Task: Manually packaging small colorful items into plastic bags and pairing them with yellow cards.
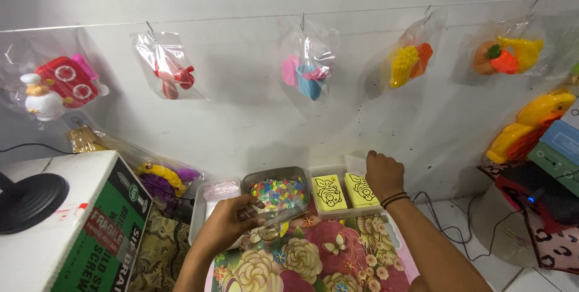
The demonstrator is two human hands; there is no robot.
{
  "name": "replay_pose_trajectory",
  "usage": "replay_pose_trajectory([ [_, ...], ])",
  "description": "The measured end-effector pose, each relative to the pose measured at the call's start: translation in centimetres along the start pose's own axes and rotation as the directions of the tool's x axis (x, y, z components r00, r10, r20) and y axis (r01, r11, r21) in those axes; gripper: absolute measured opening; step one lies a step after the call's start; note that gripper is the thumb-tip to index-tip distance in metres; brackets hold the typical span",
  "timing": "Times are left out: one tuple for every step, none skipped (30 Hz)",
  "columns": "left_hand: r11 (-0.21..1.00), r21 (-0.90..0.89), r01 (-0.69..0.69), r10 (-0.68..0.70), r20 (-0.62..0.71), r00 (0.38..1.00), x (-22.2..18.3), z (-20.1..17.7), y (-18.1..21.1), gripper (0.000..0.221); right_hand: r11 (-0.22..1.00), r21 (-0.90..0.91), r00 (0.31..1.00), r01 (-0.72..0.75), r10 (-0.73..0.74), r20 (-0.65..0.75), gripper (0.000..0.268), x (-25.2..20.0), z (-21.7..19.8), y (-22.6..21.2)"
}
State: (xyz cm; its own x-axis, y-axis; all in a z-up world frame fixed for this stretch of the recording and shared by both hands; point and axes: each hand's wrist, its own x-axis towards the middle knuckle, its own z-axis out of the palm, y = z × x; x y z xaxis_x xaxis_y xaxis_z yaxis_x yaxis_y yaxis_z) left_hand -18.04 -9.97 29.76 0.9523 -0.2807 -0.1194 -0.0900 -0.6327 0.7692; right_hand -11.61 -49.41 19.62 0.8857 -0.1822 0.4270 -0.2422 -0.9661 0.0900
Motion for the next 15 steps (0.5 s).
replay_pose_trajectory([
  [1.0,-0.001,0.0,0.0,-0.004,1.0,0.1,0.0,-0.1,0.033,1.0,0.001,1.0,0.003,-0.003,-0.002,0.009,-0.2,-1.4,-0.4],
  [1.0,0.002,-0.014,0.014,-0.001,1.0,0.2,0.0,-0.3,0.035,0.999,0.046,0.999,0.02,-0.018,-0.036,0.009,-0.5,-2.8,-0.8],
  [1.0,0.005,-0.029,0.029,0.002,1.0,0.3,0.0,-0.5,0.037,0.995,0.09,0.997,0.038,-0.032,-0.069,0.011,-0.7,-4.2,-1.2],
  [1.0,0.004,-0.027,0.027,-0.003,1.0,0.3,0.0,-0.5,0.037,0.995,0.092,0.997,0.043,-0.037,-0.071,0.011,-1.0,-5.1,-1.7],
  [1.0,0.003,-0.026,0.026,0.003,1.0,0.3,0.0,-0.5,0.036,0.974,0.221,0.997,0.044,-0.029,-0.068,0.016,-1.3,-5.9,-2.1],
  [1.0,0.004,-0.026,0.026,0.01,1.0,0.3,0.0,-0.5,0.036,0.937,0.347,0.998,0.041,-0.02,-0.063,0.021,-1.7,-6.8,-2.4],
  [1.0,0.004,-0.025,0.025,0.006,1.0,0.5,0.1,-0.6,0.036,0.936,0.349,0.998,0.044,-0.023,-0.065,0.021,-1.9,-8.0,-3.0],
  [0.999,-0.003,-0.043,0.043,0.012,0.999,0.6,0.2,-0.8,0.036,0.911,0.407,0.996,0.06,-0.026,-0.089,0.021,-2.3,-9.2,-3.5],
  [0.998,-0.011,-0.06,0.06,0.017,0.998,0.7,0.4,-1.0,0.035,0.883,0.463,0.993,0.078,-0.028,-0.114,0.021,-2.7,-10.4,-4.0],
  [0.998,-0.01,-0.062,0.062,0.016,0.998,0.7,0.4,-0.7,0.035,0.883,0.463,0.993,0.079,-0.027,-0.117,0.021,-2.7,-10.6,-4.3],
  [0.998,-0.004,-0.06,0.06,0.026,0.998,0.6,0.4,-0.5,0.033,0.819,0.56,0.989,0.128,-0.066,-0.129,0.021,-2.7,-10.8,-4.6],
  [0.998,0.002,-0.06,0.06,0.035,0.998,0.6,0.3,-0.2,0.03,0.741,0.648,0.983,0.176,-0.103,-0.149,0.023,-2.6,-11.0,-5.0],
  [0.998,0.003,-0.064,0.063,0.031,0.997,0.6,0.3,0.0,0.03,0.741,0.647,0.983,0.179,-0.103,-0.154,0.023,-2.8,-12.0,-5.4],
  [0.998,-0.006,-0.055,0.055,0.035,0.998,0.5,0.3,0.2,0.031,0.59,0.803,0.996,0.084,-0.055,-0.064,0.03,-3.1,-13.0,-5.8],
  [0.999,-0.016,-0.046,0.047,0.039,0.998,0.5,0.4,0.4,0.031,0.409,0.912,0.999,-0.021,-0.027,0.035,0.037,-3.4,-14.0,-6.3],
])
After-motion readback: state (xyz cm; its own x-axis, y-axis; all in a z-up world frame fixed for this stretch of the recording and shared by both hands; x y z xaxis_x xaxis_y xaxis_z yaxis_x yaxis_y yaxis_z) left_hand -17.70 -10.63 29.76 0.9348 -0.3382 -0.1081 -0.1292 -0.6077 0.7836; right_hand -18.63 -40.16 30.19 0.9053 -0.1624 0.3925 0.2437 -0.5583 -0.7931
